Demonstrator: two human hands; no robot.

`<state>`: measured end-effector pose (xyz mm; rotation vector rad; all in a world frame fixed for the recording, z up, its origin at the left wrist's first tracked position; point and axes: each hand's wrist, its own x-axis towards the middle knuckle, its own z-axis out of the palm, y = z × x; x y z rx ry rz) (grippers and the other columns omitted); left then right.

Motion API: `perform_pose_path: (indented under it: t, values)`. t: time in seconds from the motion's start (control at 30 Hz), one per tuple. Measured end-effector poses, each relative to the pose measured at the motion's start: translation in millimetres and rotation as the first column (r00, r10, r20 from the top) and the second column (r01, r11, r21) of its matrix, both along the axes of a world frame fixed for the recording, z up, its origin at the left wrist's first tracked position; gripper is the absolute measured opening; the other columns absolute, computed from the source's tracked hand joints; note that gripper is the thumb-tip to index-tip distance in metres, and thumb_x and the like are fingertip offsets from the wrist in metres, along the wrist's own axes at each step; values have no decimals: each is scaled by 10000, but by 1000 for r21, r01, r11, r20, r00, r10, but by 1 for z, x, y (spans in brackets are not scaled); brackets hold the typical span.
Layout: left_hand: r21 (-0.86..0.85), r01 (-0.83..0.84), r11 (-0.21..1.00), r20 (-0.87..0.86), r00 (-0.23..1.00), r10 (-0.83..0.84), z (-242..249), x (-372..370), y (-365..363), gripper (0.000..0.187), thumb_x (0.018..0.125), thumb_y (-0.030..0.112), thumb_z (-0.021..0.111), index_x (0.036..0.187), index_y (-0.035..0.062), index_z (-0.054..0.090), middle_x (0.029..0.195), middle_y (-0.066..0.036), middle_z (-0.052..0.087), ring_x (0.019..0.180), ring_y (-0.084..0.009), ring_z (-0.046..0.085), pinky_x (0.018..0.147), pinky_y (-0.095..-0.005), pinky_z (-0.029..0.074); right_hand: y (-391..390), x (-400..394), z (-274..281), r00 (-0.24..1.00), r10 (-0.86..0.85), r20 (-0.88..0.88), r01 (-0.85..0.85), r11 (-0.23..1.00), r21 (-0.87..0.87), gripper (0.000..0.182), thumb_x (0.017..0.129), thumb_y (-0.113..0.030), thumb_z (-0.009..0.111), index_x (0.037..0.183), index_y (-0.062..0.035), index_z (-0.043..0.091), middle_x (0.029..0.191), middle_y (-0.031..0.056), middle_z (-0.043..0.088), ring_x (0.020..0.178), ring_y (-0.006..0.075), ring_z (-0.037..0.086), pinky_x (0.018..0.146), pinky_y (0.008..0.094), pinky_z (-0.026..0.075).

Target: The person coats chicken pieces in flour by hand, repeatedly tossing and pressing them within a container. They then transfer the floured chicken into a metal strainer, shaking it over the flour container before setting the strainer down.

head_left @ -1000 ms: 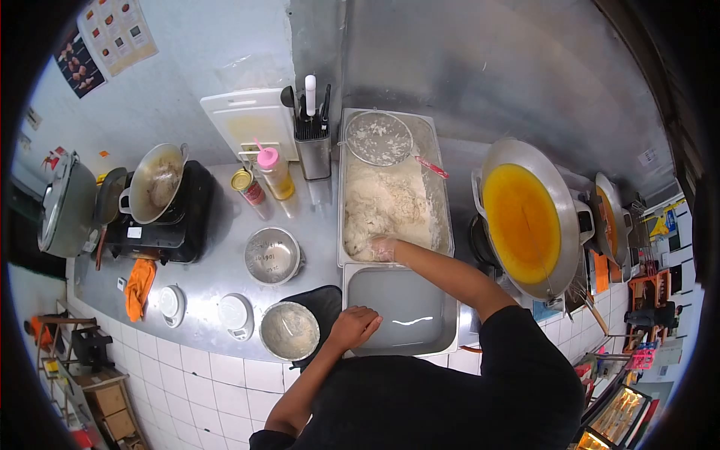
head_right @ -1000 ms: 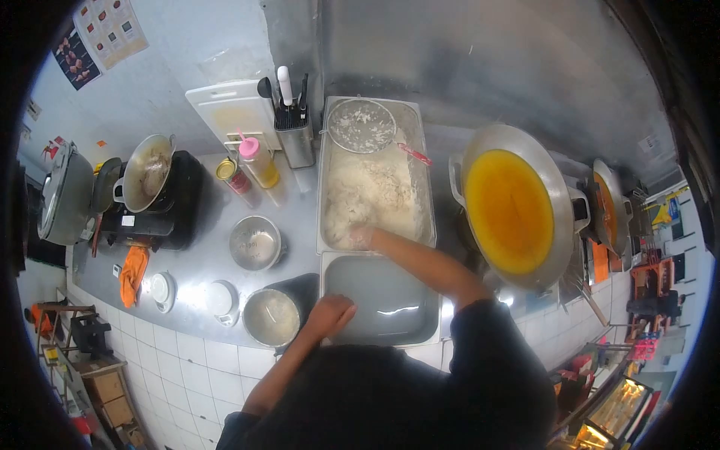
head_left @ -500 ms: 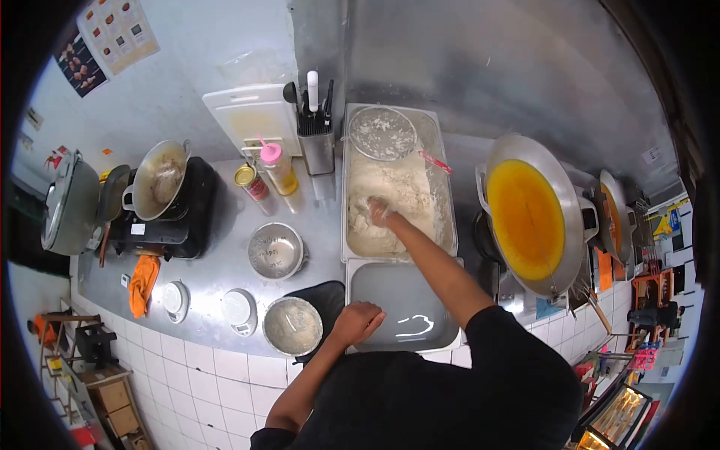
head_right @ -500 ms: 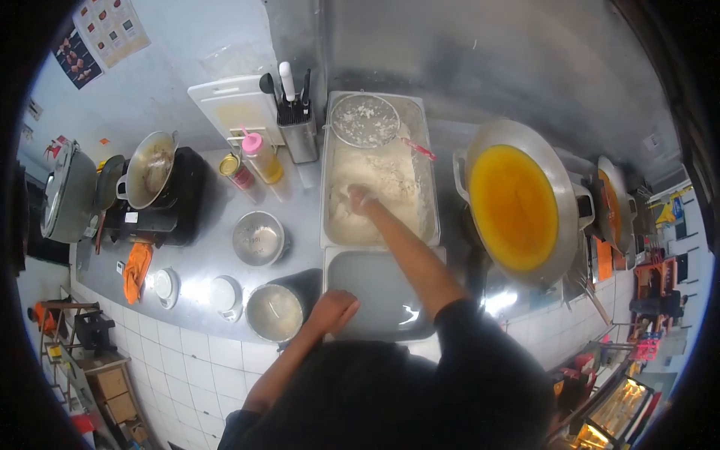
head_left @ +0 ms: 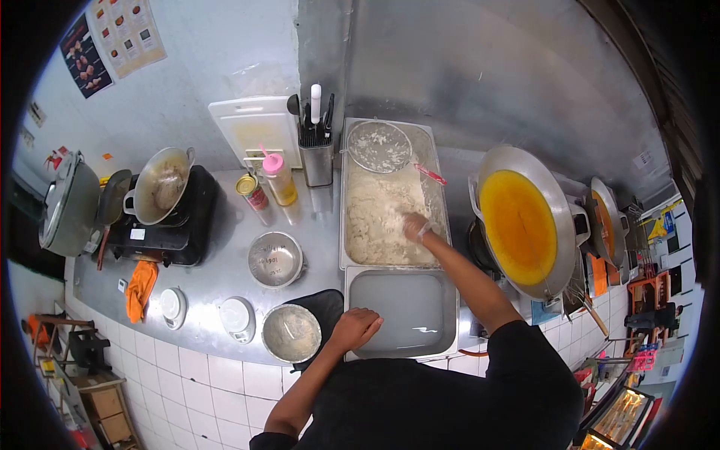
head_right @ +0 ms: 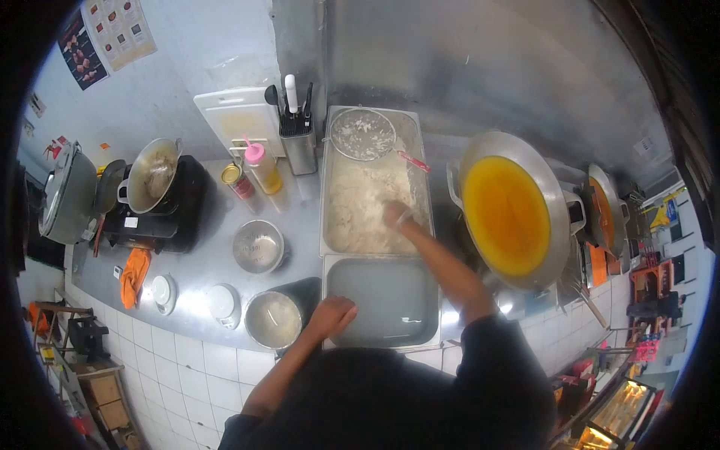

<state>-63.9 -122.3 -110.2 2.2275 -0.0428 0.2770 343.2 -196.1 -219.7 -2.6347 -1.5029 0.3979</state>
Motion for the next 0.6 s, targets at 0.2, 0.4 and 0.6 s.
perform_pose_path:
  t: [0.2,0.4,0.6]
  values:
    - [-20,14,1000,-4,1000,-14,2,2,0,268,1009,257,571,877,47,673,840,-129,688,815,-335,670,786,-442,522,4,44,-113,923,-152,355,69,969,235,401,877,-159,496,1201,24,643,1211,227,654,1124,376,622,992,515,479]
    - [-33,-10,999,-8,1000,10,-3,2,1,268,1006,256,580,870,43,668,822,-125,680,802,-330,665,775,-441,520,17,8,-110,981,100,166,-111,992,59,396,807,-161,555,1116,76,626,1033,273,642,955,369,645,798,508,527]
    - [-15,28,999,25,999,-28,1,4,2,268,1004,252,581,853,44,658,813,-125,675,788,-326,660,771,-440,519,-6,-66,18,988,145,-58,-149,986,-72,272,785,-12,560,1045,12,635,741,178,630,709,361,651,669,463,539]
